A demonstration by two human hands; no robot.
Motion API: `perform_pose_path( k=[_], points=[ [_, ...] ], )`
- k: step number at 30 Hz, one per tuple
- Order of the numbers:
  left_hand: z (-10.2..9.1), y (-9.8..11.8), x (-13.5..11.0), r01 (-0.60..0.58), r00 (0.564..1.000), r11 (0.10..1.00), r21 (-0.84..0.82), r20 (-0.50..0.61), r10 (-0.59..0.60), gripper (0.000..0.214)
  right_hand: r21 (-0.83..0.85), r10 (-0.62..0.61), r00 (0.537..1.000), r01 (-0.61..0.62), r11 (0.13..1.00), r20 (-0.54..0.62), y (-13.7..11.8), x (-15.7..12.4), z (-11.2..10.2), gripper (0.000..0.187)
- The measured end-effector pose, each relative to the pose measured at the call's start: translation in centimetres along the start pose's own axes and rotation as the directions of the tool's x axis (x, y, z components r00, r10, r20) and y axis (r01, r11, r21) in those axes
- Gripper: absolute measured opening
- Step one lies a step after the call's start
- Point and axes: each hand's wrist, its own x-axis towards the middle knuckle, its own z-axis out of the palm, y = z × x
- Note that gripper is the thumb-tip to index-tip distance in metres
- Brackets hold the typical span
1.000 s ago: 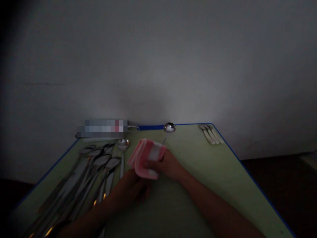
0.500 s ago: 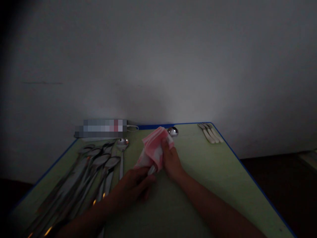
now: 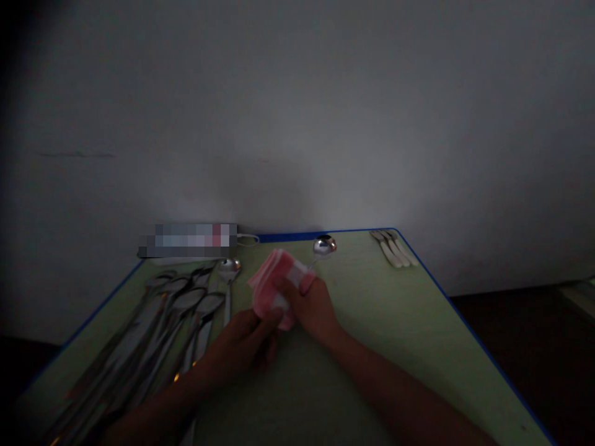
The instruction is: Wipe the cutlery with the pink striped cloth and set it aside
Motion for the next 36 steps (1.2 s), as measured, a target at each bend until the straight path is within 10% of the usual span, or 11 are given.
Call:
perform_pose_path(
  k=[10, 20, 28, 36],
  points=[
    [-0.1, 0.5, -0.4, -0.129, 0.989, 0.968, 0.216, 0.098, 0.111, 0.044, 0.297, 0.121, 0.989, -0.090, 0.951, -0.088, 1.2, 0.5, -0.5, 0.043],
    [-0.3, 0.2, -0.7, -0.183, 0.976, 0.931, 0.315, 0.176, 0.132, 0.042, 0.774, 0.309, 0.946, -0.268, 0.574, 0.098, 1.6, 2.6, -1.3, 0.032],
    [0.3, 0.5, -0.7, -0.149, 0.975, 0.985, 0.086, 0.180, 0.131, 0.021, 0.644, 0.183, 0.963, -0.268, 0.717, 0.197, 1.2, 1.2, -0.9, 0.026],
    [0.2, 0.0, -0.4, -0.148, 0.981, 0.972, 0.185, 0.152, 0.120, 0.015, 0.671, 0.191, 0.978, -0.090, 0.736, -0.079, 1.4, 1.7, -0.4, 0.029]
  ],
)
